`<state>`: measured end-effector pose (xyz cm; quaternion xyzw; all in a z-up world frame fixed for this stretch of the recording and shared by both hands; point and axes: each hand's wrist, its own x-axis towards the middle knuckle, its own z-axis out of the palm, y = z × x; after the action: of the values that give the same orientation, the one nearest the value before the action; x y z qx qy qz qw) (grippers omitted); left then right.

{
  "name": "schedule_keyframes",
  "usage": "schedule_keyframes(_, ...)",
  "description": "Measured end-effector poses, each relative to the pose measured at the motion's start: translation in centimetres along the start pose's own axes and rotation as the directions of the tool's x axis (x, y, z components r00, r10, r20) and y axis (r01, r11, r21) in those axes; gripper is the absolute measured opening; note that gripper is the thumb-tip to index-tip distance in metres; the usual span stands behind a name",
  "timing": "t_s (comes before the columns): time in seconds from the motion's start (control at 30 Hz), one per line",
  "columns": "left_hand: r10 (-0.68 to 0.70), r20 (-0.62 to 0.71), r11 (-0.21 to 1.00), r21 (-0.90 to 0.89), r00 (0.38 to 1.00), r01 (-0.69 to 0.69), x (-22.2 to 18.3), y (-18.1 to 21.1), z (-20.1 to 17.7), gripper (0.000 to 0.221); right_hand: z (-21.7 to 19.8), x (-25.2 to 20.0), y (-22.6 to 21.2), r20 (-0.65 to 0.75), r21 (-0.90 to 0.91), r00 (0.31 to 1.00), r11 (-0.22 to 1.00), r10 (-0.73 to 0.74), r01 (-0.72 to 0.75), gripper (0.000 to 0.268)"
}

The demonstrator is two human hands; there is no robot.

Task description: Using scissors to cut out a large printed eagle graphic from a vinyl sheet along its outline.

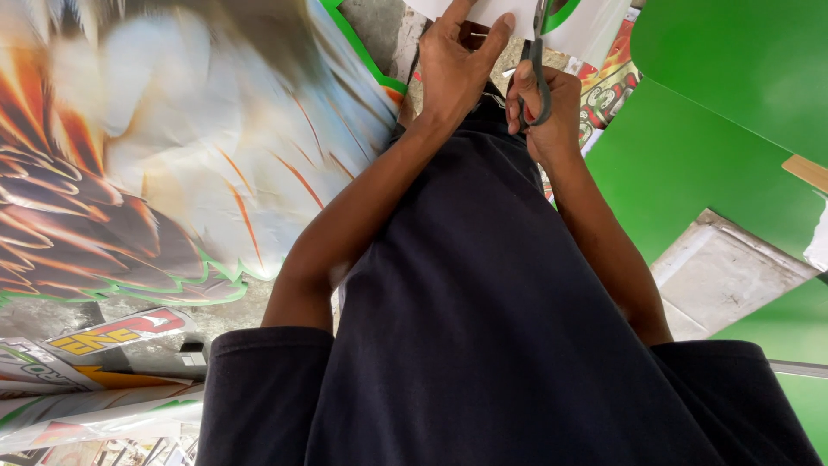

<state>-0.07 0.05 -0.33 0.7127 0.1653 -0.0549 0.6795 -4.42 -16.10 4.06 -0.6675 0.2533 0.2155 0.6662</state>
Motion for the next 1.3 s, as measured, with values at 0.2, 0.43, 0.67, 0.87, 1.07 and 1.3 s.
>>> schedule_keyframes(0.2,-0.014,-0.003,0.999,0.05,1.0,0.014,0.1,0.3,-0.1,0.028,-0.3,-0.1,-0.4,0.011,-0.01,1.0,1.0,0.012,-0.012,0.06)
schedule_keyframes(0.43,-0.007,-0.027,1.0,0.024,1.0,0.007,0.2,0.4,0.0,0.027,-1.7,0.3,0.1,0.03,-0.041,1.0,0.999,0.002,-0.001,0.063)
schedule_keyframes(0.67,-0.01,-0.027,0.999,0.041,1.0,0.011,0.2,0.7,-0.1,0.026,-2.8,0.5,0.1,0.042,-0.076,0.998,0.997,0.036,-0.033,0.062)
schedule_keyframes(0.87,-0.015,-0.017,1.0,0.022,1.0,0.016,0.2,0.2,0.0,0.024,-3.5,0.6,-0.1,0.05,-0.128,0.998,0.991,0.047,-0.04,0.065)
schedule_keyframes(1.07,-0.013,-0.012,1.0,0.016,1.0,0.014,0.1,-0.7,0.2,0.027,-4.2,0.7,-0.2,0.067,-0.139,0.996,0.989,0.065,-0.055,0.063)
schedule_keyframes(1.3,0.026,-0.017,1.0,-0.002,1.0,-0.026,0.1,-1.0,0.3,0.025,-4.9,1.0,0.1,0.087,-0.12,0.994,0.991,0.066,-0.055,0.06)
